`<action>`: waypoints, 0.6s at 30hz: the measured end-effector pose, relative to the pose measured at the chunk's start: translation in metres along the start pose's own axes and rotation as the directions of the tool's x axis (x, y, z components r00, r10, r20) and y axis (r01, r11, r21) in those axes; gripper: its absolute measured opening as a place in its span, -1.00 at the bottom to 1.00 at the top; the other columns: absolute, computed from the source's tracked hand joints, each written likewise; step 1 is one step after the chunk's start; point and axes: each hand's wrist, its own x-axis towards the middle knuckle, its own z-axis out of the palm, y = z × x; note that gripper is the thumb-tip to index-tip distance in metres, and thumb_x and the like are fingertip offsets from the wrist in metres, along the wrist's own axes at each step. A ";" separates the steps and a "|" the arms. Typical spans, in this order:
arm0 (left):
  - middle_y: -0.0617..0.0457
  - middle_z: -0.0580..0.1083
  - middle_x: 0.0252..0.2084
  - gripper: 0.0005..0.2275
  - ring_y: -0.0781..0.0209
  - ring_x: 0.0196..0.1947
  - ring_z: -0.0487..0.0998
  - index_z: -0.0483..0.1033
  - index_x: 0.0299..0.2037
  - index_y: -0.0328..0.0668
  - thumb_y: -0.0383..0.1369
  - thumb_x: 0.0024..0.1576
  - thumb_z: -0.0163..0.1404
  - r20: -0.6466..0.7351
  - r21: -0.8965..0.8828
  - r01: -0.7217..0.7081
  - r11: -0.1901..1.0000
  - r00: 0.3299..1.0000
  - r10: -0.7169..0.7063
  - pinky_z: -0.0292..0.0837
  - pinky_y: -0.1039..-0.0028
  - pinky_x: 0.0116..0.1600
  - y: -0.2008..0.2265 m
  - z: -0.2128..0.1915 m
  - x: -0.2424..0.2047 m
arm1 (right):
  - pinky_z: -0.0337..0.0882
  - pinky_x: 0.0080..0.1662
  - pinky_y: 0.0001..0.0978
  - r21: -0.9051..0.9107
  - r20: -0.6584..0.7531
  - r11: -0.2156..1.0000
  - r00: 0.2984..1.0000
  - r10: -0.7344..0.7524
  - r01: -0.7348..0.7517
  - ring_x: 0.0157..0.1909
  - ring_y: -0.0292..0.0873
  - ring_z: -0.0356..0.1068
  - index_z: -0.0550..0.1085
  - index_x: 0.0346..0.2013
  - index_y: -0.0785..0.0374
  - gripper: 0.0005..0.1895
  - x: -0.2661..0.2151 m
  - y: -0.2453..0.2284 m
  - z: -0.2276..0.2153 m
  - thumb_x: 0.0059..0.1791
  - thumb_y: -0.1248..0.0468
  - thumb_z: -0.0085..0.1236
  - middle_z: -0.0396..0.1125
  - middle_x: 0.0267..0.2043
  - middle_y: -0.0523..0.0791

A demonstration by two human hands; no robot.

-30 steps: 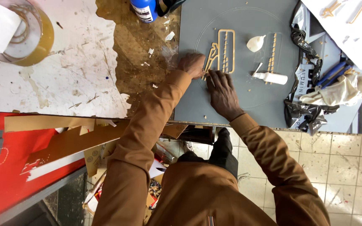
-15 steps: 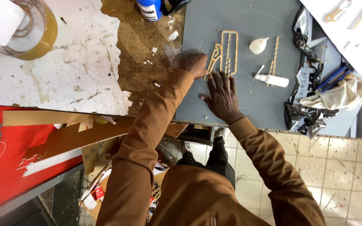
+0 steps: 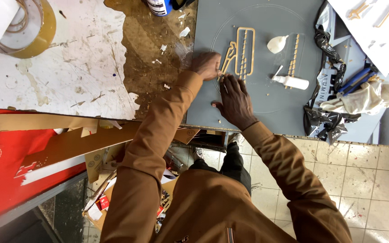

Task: The person assembles small wooden craft parts on a gray cutting mat. They apply glue from a white bottle to the pieces and press them together, then use a blue utility knife to trim excess material from the assembly.

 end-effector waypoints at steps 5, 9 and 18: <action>-0.12 0.63 -0.20 -0.88 -0.20 0.04 0.62 0.59 -0.37 -0.04 -0.25 0.12 0.11 -0.047 -0.194 -0.132 0.972 0.991 0.125 0.52 0.01 0.09 -0.033 0.024 0.034 | 0.08 0.45 0.05 -0.072 0.038 0.997 0.999 0.015 -0.013 0.50 0.06 0.09 0.36 0.33 0.36 -0.04 0.005 -0.004 -0.006 -0.09 -0.33 0.10 0.25 0.38 0.07; 0.21 0.61 -0.28 -0.78 0.18 -0.22 0.60 0.47 -0.51 0.16 -0.22 0.04 0.30 -0.036 -0.229 -0.038 0.973 0.999 0.030 0.45 0.27 -0.08 -0.023 0.007 0.021 | 0.06 0.42 0.01 -0.072 -0.071 0.997 0.997 -0.032 0.027 0.44 0.09 0.12 0.28 0.35 0.41 -0.02 0.001 0.004 0.015 -0.07 -0.31 0.15 0.22 0.38 0.08; 0.02 0.60 -0.15 -0.76 -0.12 -0.09 0.60 0.50 -0.37 0.04 -0.19 -0.03 0.34 -0.081 -0.071 0.014 0.997 0.997 -0.019 0.49 0.15 -0.11 -0.023 0.040 0.047 | 0.10 0.38 0.00 -0.088 -0.038 0.996 0.999 -0.025 0.022 0.41 0.09 0.17 0.34 0.29 0.42 0.02 0.007 0.006 0.021 -0.14 -0.35 0.19 0.27 0.34 0.09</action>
